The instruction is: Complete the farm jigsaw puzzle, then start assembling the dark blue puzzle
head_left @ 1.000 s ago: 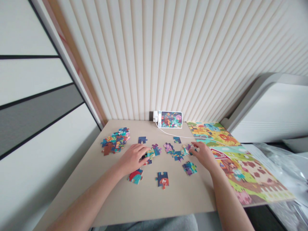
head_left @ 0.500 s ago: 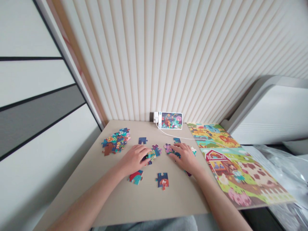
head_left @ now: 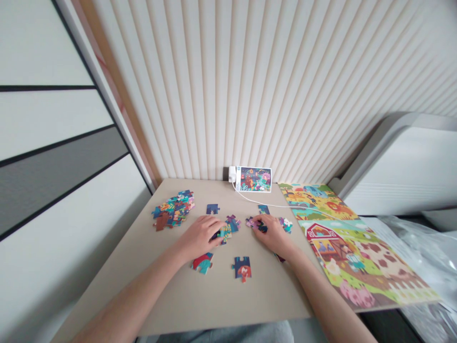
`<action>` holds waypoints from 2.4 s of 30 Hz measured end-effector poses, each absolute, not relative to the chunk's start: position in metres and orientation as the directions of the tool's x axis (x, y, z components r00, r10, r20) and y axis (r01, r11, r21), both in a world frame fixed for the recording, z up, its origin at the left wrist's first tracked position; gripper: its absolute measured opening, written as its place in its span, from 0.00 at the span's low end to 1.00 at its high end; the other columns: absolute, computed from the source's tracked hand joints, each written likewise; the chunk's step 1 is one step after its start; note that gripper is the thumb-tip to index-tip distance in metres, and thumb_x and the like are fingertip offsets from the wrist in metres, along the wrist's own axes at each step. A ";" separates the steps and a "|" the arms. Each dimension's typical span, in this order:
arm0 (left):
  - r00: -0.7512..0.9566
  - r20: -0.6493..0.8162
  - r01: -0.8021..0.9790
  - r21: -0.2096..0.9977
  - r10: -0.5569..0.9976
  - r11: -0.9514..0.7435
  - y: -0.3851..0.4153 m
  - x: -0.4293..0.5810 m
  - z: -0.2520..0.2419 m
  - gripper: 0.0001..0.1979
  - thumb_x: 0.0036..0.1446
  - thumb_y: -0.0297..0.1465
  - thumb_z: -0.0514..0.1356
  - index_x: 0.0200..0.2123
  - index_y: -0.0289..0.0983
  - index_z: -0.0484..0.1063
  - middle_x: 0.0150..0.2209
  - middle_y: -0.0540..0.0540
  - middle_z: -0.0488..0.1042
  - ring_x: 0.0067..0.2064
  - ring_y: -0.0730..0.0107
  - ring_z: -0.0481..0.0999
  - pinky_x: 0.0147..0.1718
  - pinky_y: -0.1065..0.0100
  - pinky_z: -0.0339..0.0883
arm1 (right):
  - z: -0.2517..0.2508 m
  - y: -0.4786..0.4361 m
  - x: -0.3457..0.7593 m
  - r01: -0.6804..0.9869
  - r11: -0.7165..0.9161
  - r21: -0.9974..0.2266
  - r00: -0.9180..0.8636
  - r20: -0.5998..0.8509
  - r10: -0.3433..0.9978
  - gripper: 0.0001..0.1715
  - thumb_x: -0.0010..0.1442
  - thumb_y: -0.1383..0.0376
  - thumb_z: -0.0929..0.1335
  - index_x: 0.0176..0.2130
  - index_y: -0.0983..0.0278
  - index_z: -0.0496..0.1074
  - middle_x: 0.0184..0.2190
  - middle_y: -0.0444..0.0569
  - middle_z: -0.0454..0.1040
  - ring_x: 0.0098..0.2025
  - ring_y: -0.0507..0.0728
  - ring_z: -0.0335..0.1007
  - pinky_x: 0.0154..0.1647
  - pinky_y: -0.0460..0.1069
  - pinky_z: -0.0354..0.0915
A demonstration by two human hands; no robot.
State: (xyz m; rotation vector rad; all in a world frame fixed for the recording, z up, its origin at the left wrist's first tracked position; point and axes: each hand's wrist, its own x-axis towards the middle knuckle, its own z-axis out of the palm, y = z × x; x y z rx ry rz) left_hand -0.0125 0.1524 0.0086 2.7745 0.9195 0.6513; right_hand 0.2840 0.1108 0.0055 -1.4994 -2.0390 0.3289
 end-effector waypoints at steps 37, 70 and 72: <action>0.825 0.247 0.439 0.286 0.508 -0.852 0.146 -0.013 0.017 0.16 0.64 0.37 0.62 0.53 0.42 0.72 0.49 0.44 0.76 0.52 0.58 0.74 0.55 0.58 0.66 | 0.010 0.103 0.300 0.808 0.305 -0.504 -0.205 0.244 0.948 0.33 0.59 0.59 0.72 0.63 0.57 0.69 0.59 0.55 0.71 0.61 0.66 0.67 0.63 0.61 0.62; 0.821 0.260 0.432 0.301 0.509 -0.850 0.146 -0.014 0.015 0.16 0.64 0.37 0.62 0.54 0.43 0.72 0.50 0.44 0.76 0.52 0.58 0.74 0.56 0.57 0.66 | 0.008 0.112 0.332 0.141 0.041 -0.989 0.217 0.071 0.974 0.24 0.59 0.47 0.71 0.43 0.63 0.80 0.33 0.48 0.79 0.34 0.56 0.75 0.40 0.51 0.72; 0.823 0.251 0.435 0.297 0.509 -0.850 0.146 -0.014 0.016 0.16 0.64 0.37 0.62 0.55 0.43 0.72 0.50 0.44 0.76 0.52 0.58 0.74 0.56 0.57 0.66 | 0.006 0.113 0.332 0.137 0.035 -0.990 0.221 0.065 0.973 0.24 0.59 0.47 0.71 0.44 0.63 0.80 0.33 0.48 0.80 0.34 0.56 0.76 0.40 0.51 0.73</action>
